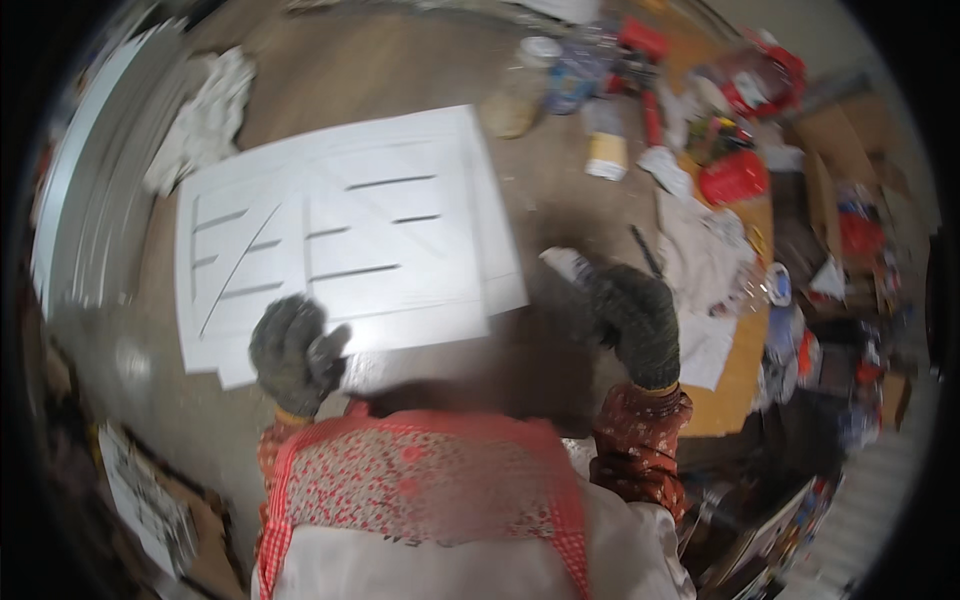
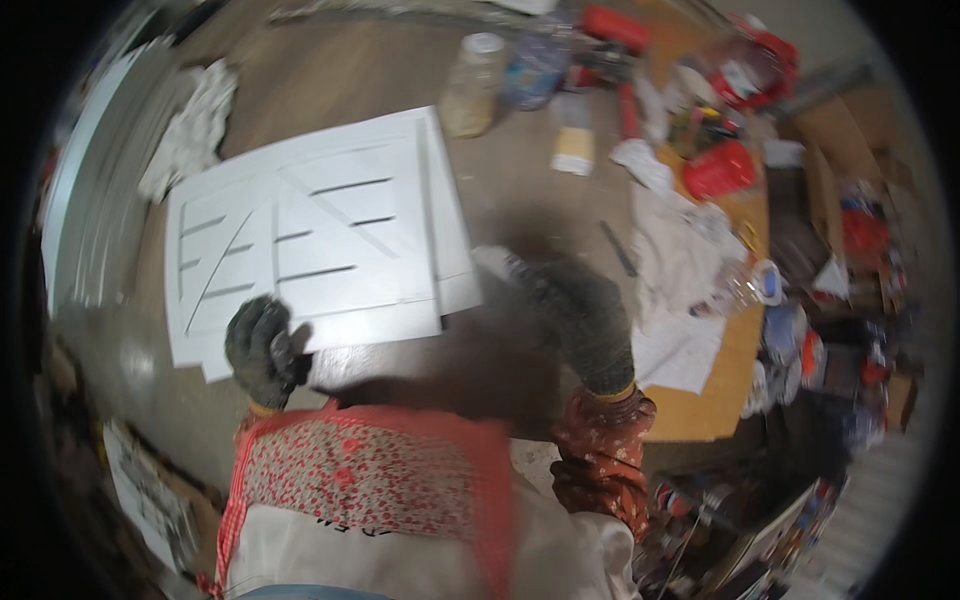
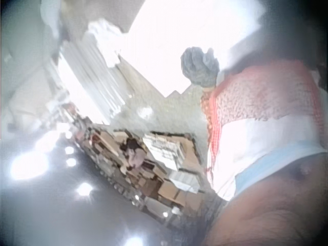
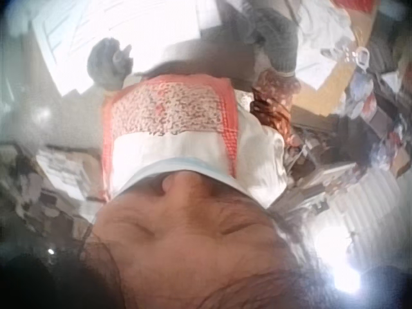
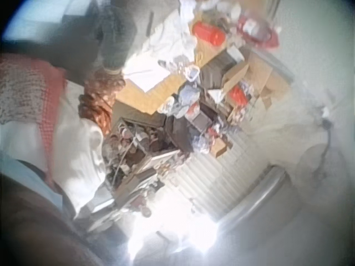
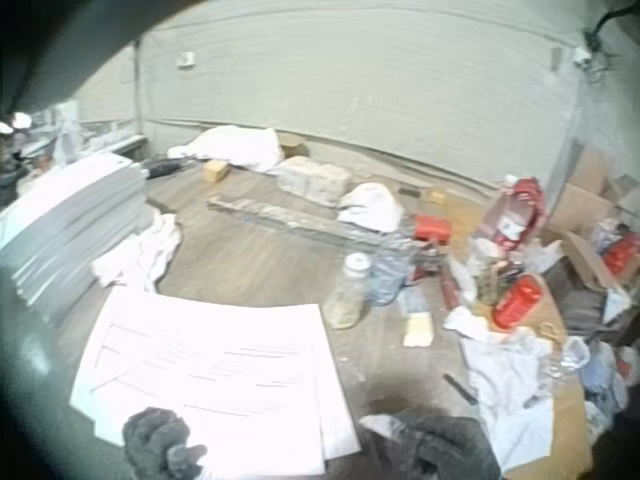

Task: The person sands white wooden panels using a sanding block, wipes them with a cloth, applies wood filler with a putty knife, and sands the surface again.

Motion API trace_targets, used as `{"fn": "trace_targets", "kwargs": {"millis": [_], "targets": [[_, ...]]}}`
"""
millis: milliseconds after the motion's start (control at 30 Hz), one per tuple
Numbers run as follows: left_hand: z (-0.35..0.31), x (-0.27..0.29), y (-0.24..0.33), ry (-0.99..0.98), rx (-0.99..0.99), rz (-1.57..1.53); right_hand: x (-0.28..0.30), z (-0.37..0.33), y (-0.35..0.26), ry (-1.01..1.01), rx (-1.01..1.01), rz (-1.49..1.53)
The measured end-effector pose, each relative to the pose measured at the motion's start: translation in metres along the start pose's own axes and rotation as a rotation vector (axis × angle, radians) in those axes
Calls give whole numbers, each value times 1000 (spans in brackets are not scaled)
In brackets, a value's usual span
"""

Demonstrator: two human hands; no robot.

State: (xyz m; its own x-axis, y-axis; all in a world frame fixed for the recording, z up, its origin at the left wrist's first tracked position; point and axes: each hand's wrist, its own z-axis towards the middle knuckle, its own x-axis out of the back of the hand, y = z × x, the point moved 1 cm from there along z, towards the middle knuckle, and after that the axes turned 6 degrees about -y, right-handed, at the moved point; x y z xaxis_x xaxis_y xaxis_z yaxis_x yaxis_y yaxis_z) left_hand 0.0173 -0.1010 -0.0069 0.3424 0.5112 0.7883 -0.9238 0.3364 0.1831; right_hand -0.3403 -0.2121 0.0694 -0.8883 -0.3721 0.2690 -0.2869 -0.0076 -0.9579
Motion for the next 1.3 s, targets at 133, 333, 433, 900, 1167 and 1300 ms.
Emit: {"fn": "trace_targets", "kwargs": {"millis": [133,333,433,900,1167,1300], "targets": [[-17,-5,-6,31,69,74,66,-27,-25,535,-75,-109],[-8,-3,-8,43,596,-603,165,-43,21,816,87,-842],[50,24,8,-85,474,-550,184,-35,26,797,-74,-971],[300,-187,242,-653,-174,-934,223,-13,46,514,-305,-1255],[335,-288,322,-529,-390,-932,231,-16,66,648,-171,-1281],[326,-357,339,-745,-222,-1294,222,-5,68,583,-328,-1434]]}}
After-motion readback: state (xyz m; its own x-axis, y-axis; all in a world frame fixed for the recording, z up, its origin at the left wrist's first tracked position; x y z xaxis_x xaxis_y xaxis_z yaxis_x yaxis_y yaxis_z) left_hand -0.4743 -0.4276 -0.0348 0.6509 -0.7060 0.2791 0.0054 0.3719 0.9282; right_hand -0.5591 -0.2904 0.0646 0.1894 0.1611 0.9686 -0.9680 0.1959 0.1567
